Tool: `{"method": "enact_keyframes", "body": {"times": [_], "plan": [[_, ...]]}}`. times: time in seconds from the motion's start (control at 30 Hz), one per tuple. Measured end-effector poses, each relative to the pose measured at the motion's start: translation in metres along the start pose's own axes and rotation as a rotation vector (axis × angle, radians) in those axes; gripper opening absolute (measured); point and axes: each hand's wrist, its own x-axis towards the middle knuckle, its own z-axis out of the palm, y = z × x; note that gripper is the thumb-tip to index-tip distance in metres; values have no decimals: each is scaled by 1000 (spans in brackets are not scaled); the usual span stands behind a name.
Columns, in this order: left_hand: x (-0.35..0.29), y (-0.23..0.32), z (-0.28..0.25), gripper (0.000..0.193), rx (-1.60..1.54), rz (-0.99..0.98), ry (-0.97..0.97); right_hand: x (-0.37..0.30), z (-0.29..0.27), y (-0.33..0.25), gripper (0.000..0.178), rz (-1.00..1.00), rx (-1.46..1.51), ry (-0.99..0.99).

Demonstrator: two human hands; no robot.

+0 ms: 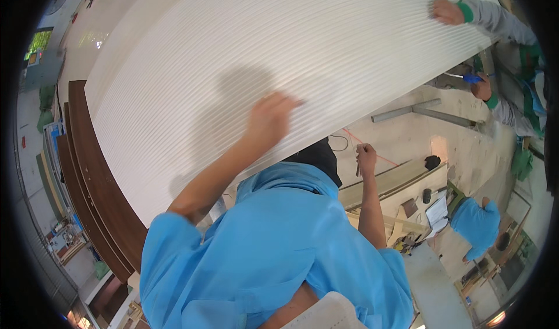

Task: The person sands a large white ribbed panel using a sanding block held in the right hand while stabilizing the panel with the left hand. The person moves the sanding block across the surface in repeated strokes.

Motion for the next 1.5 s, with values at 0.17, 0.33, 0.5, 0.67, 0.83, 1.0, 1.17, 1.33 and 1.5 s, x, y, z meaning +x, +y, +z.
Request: {"method": "enact_keyframes", "body": {"times": [0.17,0.33,0.5,0.67,0.83,1.0,1.17,1.33,1.5], "plan": [[-135,-38,-113,14,239,-151,-32,-28,41,14,23,71,-10,-95],[-90,-34,-56,26,104,-47,-90,-44,61,5,21,33,-33,-116],[82,44,52,30,-30,64,-109,-30,60,-15,23,-143,-91,-133],[52,35,49,21,-66,52,52,-20,51,-24,20,-103,-13,-103],[-105,-24,-40,29,63,-108,61,-26,62,-9,21,-72,-118,-171],[-222,-54,-160,20,333,-311,-83,-41,81,8,23,-69,-102,-214],[-243,-78,-180,20,53,-506,16,-44,92,2,21,-64,-145,-296],[-220,-79,-161,16,81,-409,50,-31,86,-8,20,-73,-56,-245],[-182,-67,-145,15,180,-240,1,-22,78,0,19,15,30,-186]]}}
